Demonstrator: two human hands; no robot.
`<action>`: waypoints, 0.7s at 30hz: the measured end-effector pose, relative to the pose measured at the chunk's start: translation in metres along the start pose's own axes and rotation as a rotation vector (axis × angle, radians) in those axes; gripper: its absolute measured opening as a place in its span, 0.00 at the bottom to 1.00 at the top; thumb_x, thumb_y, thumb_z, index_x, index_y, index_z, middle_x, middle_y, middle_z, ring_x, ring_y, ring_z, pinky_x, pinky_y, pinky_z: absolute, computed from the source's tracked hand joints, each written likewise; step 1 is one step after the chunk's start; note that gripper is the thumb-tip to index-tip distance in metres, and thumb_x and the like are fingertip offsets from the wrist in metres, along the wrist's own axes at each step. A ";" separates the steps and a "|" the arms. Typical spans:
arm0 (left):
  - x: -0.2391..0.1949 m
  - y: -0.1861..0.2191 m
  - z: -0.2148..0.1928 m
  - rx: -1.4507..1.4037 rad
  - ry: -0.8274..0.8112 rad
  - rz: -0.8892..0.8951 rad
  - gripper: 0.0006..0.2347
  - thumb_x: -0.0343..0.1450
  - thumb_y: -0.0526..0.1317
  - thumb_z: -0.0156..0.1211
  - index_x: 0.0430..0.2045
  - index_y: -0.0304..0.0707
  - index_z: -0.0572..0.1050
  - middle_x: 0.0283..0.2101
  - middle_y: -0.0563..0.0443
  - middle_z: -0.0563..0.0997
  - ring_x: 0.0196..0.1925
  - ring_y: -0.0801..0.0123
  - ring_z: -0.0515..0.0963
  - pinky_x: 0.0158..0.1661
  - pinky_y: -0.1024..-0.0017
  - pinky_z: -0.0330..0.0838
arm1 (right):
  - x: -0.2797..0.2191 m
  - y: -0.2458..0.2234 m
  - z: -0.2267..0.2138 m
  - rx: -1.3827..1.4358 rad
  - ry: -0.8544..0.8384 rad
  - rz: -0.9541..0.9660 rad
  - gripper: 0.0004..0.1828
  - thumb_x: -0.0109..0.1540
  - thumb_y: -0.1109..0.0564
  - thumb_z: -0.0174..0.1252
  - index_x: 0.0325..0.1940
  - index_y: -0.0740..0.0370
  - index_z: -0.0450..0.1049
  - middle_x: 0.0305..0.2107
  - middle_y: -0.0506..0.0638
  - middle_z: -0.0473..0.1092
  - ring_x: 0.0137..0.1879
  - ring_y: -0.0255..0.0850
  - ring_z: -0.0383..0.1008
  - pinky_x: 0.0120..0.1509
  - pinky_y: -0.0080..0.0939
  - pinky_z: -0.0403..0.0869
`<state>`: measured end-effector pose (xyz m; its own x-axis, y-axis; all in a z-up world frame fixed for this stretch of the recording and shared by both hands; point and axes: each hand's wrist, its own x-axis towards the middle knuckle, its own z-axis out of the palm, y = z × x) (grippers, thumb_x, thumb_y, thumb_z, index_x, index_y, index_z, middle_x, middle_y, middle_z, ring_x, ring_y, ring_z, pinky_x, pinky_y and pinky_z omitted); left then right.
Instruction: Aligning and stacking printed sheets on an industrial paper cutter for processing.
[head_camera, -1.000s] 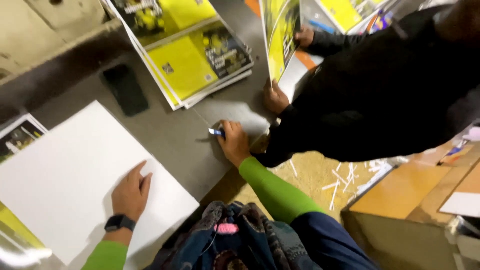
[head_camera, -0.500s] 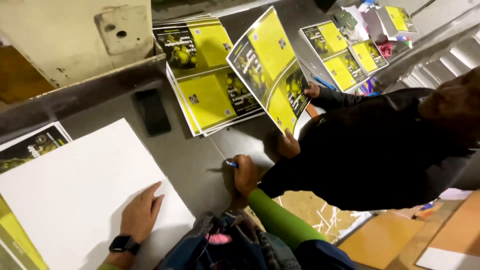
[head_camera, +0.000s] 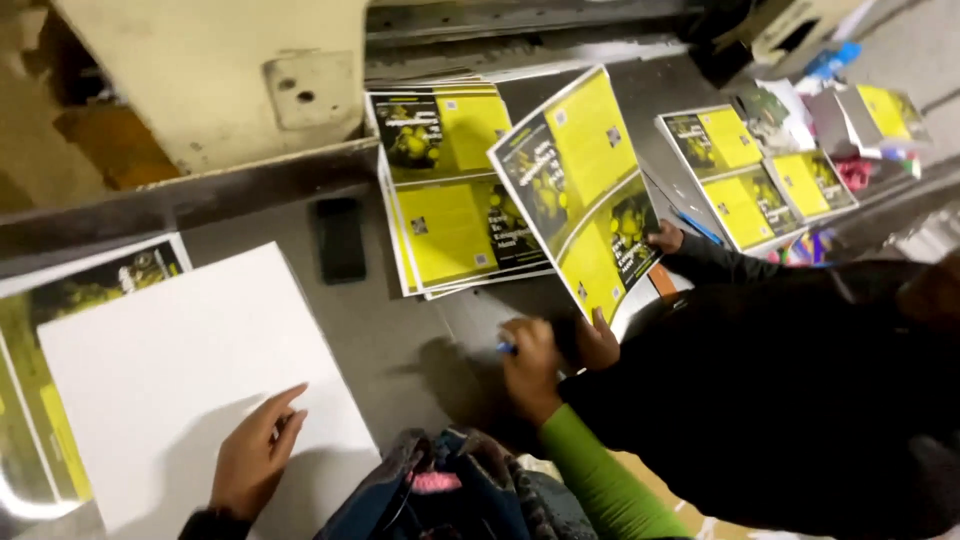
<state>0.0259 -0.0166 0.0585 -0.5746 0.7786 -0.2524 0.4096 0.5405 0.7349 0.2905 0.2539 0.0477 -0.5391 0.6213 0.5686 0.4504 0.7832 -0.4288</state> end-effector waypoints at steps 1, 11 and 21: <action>-0.006 0.009 0.000 0.015 0.005 0.015 0.17 0.70 0.47 0.49 0.53 0.58 0.73 0.33 0.63 0.80 0.32 0.71 0.77 0.38 0.74 0.67 | 0.014 0.012 -0.009 0.004 0.021 0.004 0.07 0.55 0.66 0.57 0.36 0.61 0.73 0.36 0.53 0.68 0.44 0.48 0.68 0.51 0.43 0.66; -0.058 0.051 0.017 -0.225 0.234 -0.290 0.16 0.69 0.44 0.54 0.51 0.50 0.78 0.30 0.48 0.84 0.35 0.66 0.80 0.40 0.75 0.67 | 0.050 0.118 -0.038 -0.288 0.178 -0.027 0.17 0.51 0.67 0.57 0.45 0.67 0.74 0.34 0.59 0.73 0.36 0.58 0.69 0.38 0.54 0.68; -0.049 0.052 0.040 -0.237 0.233 -0.220 0.15 0.69 0.41 0.57 0.51 0.51 0.78 0.28 0.51 0.82 0.33 0.69 0.82 0.42 0.76 0.74 | 0.059 0.115 -0.048 -0.297 0.251 -0.029 0.08 0.56 0.64 0.61 0.39 0.60 0.75 0.24 0.53 0.73 0.30 0.50 0.71 0.31 0.48 0.67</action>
<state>0.1037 -0.0139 0.0844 -0.7867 0.5449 -0.2901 0.1003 0.5765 0.8109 0.3446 0.3795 0.0661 -0.3803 0.5444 0.7477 0.6439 0.7361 -0.2085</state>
